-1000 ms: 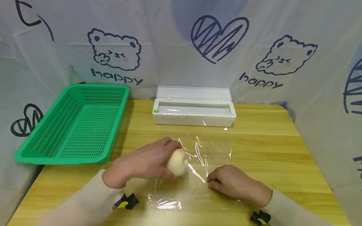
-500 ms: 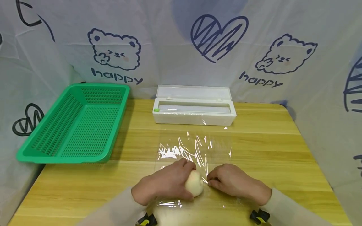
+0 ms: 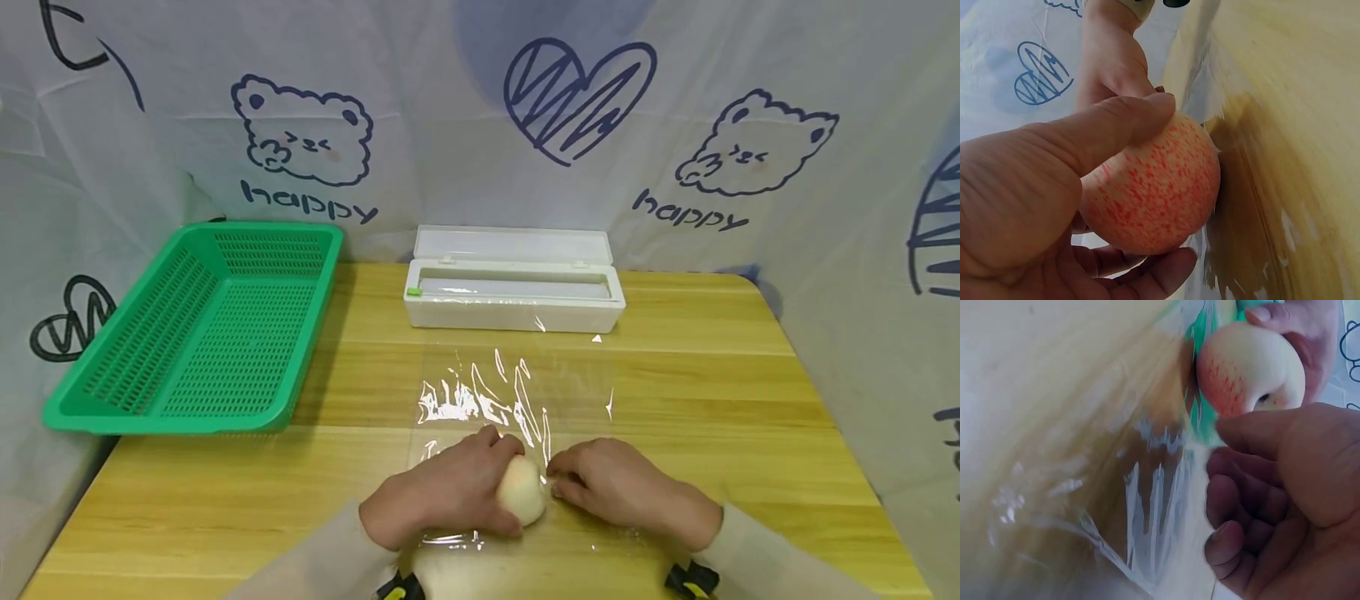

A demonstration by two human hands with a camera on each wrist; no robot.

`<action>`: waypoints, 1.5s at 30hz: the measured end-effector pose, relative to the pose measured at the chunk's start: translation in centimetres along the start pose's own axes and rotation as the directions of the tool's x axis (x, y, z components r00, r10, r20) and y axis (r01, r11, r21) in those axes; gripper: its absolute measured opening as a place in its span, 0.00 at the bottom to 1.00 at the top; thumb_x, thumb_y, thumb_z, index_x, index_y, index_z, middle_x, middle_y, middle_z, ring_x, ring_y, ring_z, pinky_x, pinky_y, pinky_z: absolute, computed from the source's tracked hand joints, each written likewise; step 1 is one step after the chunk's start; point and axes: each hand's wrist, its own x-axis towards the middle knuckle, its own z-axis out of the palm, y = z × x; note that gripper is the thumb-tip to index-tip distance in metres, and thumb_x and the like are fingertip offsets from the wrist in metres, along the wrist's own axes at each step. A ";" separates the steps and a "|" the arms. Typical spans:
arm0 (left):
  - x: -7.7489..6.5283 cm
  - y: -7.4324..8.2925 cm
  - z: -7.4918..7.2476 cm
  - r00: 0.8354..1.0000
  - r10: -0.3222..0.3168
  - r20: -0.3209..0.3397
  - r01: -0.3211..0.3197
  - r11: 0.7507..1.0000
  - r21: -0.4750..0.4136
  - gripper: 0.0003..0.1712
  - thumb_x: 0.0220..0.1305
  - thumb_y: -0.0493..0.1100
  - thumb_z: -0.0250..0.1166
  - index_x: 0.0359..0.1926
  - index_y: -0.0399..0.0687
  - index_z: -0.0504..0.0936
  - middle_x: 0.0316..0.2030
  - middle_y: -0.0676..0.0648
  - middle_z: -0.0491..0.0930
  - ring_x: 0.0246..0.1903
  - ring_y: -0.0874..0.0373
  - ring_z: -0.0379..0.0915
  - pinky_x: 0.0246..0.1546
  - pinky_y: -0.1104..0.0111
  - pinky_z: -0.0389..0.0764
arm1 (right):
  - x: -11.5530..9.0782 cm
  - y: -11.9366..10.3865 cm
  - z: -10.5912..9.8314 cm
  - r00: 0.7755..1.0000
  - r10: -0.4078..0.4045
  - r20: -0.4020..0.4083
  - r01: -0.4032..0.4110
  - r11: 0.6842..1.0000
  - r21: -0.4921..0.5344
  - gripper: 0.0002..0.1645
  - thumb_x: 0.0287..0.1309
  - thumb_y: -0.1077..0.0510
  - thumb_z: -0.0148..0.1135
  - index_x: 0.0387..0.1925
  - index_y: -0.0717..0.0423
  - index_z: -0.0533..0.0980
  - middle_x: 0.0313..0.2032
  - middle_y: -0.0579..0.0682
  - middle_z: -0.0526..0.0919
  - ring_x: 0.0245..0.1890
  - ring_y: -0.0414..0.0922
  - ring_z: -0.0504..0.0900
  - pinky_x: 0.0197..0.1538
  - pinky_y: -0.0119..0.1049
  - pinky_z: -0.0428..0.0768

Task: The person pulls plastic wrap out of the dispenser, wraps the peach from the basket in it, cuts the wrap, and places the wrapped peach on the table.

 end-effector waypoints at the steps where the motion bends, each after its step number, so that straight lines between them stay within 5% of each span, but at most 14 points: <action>1: 0.0 0.0 0.0 1.000 -0.005 0.005 0.005 1.000 -0.003 0.42 0.46 0.59 0.84 0.59 0.49 0.77 0.45 0.50 0.74 0.37 0.64 0.71 0.42 0.71 0.79 | -0.1 -0.1 0.1 1.000 0.005 -0.029 -0.005 1.000 -0.001 0.10 0.67 0.54 0.69 0.48 0.50 0.85 0.35 0.38 0.87 0.34 0.33 0.81 0.39 0.37 0.82; 6: 0.3 -0.2 -0.4 0.998 -0.035 0.047 0.036 0.999 -0.031 0.43 0.50 0.62 0.83 0.62 0.48 0.78 0.46 0.50 0.75 0.38 0.64 0.72 0.42 0.71 0.80 | -0.8 -0.8 1.1 0.981 -0.093 -0.169 0.096 0.995 0.008 0.32 0.58 0.55 0.74 0.64 0.51 0.75 0.52 0.43 0.80 0.50 0.38 0.81 0.52 0.40 0.85; 11: 0.4 -0.2 -0.7 0.996 -0.046 0.074 0.050 0.997 -0.051 0.48 0.50 0.63 0.83 0.65 0.45 0.77 0.48 0.50 0.77 0.39 0.64 0.73 0.41 0.71 0.80 | -1.0 -1.5 2.2 0.952 -0.225 -0.207 0.225 0.974 -0.025 0.48 0.57 0.42 0.78 0.75 0.48 0.68 0.69 0.48 0.71 0.66 0.44 0.74 0.63 0.46 0.81; 14: 0.1 -0.3 -0.3 0.998 -0.056 0.040 0.059 0.994 -0.094 0.53 0.49 0.64 0.84 0.67 0.41 0.72 0.50 0.48 0.77 0.41 0.63 0.74 0.42 0.71 0.80 | -1.0 -1.9 2.6 0.944 -0.230 -0.237 0.230 0.973 -0.031 0.46 0.60 0.36 0.76 0.74 0.45 0.70 0.68 0.46 0.73 0.65 0.43 0.75 0.62 0.43 0.82; 17: -1.3 -0.5 0.2 0.998 -0.052 -0.034 0.048 0.991 -0.122 0.48 0.49 0.61 0.85 0.59 0.42 0.69 0.46 0.49 0.74 0.40 0.62 0.72 0.41 0.72 0.79 | -0.9 -2.1 3.0 0.941 -0.226 -0.252 0.227 0.974 -0.024 0.40 0.62 0.37 0.74 0.71 0.45 0.73 0.64 0.45 0.75 0.62 0.43 0.78 0.60 0.43 0.83; 20: -3.4 -1.0 -0.1 0.996 -0.018 -0.087 0.015 0.999 -0.033 0.39 0.47 0.58 0.86 0.46 0.48 0.70 0.39 0.54 0.69 0.38 0.61 0.66 0.38 0.73 0.75 | -1.0 -2.1 3.1 0.943 -0.218 -0.251 0.217 0.976 -0.032 0.38 0.63 0.39 0.74 0.69 0.45 0.73 0.63 0.46 0.76 0.60 0.44 0.80 0.58 0.45 0.84; 24: -6.3 -2.4 -1.5 0.999 0.036 -0.031 -0.031 0.988 0.153 0.31 0.43 0.57 0.86 0.35 0.57 0.72 0.33 0.59 0.64 0.37 0.61 0.60 0.37 0.72 0.69 | -0.9 -2.0 2.7 0.959 -0.171 -0.225 0.169 0.985 -0.028 0.38 0.64 0.38 0.73 0.70 0.42 0.72 0.64 0.46 0.76 0.61 0.45 0.80 0.60 0.48 0.84; 29: -8.8 -4.6 -1.7 0.996 0.060 0.066 -0.075 0.967 0.245 0.29 0.41 0.55 0.86 0.31 0.63 0.71 0.32 0.62 0.63 0.36 0.63 0.58 0.39 0.73 0.67 | -0.8 -1.8 2.3 0.967 -0.148 -0.207 0.150 0.989 -0.009 0.38 0.65 0.38 0.73 0.71 0.42 0.71 0.64 0.47 0.76 0.62 0.46 0.79 0.62 0.50 0.83; 37: -9.5 -5.9 -0.7 0.990 0.143 0.009 -0.141 0.960 0.243 0.12 0.58 0.45 0.78 0.28 0.65 0.81 0.33 0.64 0.69 0.37 0.65 0.60 0.40 0.75 0.69 | -0.7 -1.7 2.1 0.964 -0.163 -0.209 0.166 0.986 -0.005 0.38 0.64 0.40 0.74 0.71 0.44 0.72 0.64 0.47 0.76 0.62 0.46 0.80 0.61 0.49 0.83; 41: -9.8 -5.8 -1.0 0.982 0.188 -0.021 -0.178 0.957 0.228 0.14 0.66 0.41 0.71 0.27 0.65 0.81 0.31 0.65 0.69 0.36 0.67 0.61 0.39 0.76 0.70 | -0.7 -1.7 2.0 0.964 -0.164 -0.210 0.166 0.986 -0.008 0.39 0.64 0.39 0.73 0.71 0.44 0.72 0.65 0.48 0.75 0.62 0.47 0.79 0.61 0.49 0.83; 45: -10.1 -5.5 -1.9 0.985 0.158 -0.068 -0.146 0.977 0.152 0.16 0.65 0.42 0.70 0.28 0.69 0.75 0.33 0.67 0.67 0.38 0.68 0.61 0.41 0.76 0.70 | -0.7 -1.7 2.2 0.945 -0.207 -0.252 0.205 0.978 -0.034 0.39 0.64 0.41 0.74 0.71 0.47 0.72 0.67 0.49 0.74 0.63 0.47 0.78 0.60 0.48 0.84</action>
